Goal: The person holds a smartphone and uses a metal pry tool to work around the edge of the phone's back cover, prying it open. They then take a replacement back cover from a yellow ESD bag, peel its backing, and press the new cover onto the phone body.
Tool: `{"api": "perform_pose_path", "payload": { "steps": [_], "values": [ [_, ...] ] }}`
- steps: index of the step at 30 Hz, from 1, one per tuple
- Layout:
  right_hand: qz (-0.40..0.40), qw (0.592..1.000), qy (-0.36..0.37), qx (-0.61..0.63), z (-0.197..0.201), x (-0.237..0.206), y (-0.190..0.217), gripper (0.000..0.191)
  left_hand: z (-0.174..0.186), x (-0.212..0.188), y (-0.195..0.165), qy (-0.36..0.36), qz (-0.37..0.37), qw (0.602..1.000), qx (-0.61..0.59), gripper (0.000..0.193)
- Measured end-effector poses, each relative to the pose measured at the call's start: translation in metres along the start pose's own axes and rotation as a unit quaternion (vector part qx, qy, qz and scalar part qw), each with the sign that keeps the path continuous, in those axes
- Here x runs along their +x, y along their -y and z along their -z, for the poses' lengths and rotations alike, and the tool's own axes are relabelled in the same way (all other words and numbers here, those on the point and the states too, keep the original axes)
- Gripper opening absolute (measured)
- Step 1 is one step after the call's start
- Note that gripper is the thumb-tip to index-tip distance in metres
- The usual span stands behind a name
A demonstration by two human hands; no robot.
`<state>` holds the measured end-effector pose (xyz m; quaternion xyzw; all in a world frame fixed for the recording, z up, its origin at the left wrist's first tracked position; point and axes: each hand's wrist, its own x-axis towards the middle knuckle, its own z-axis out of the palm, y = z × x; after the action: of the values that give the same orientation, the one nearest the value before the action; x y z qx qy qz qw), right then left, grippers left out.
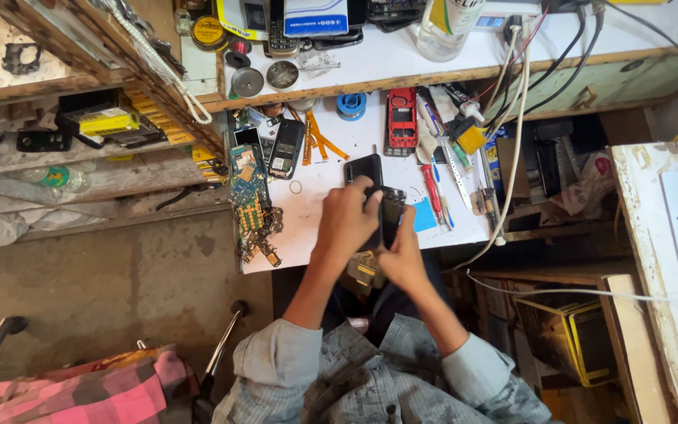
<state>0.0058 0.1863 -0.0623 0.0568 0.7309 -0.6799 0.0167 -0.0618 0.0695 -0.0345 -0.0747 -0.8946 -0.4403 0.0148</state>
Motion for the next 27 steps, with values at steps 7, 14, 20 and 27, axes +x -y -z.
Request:
{"api": "perform_pose_path", "payload": {
  "steps": [7, 14, 20, 27],
  "values": [
    [-0.133, 0.971, 0.149, 0.134, 0.064, 0.036, -0.005, 0.111, 0.021, 0.027, 0.022, -0.149, 0.213, 0.887, -0.381, 0.063],
    [-0.141, 0.965, 0.139, 0.171, 0.06, 0.072, 0.015, 0.077, 0.012, 0.031, 0.042, -0.065, 0.157, 0.486, -0.857, 0.04],
    [0.006, 0.993, 0.048, 0.105, 0.024, 0.064, 0.021, 0.044, -0.005, 0.032, 0.052, -0.205, 0.055, 0.43, -0.878, 0.039],
    [-0.137, 0.971, -0.052, 0.189, -0.005, 0.047, 0.009, 0.04, -0.007, 0.031, 0.056, -0.289, 0.021, 0.478, -0.829, 0.039]
  ]
}}
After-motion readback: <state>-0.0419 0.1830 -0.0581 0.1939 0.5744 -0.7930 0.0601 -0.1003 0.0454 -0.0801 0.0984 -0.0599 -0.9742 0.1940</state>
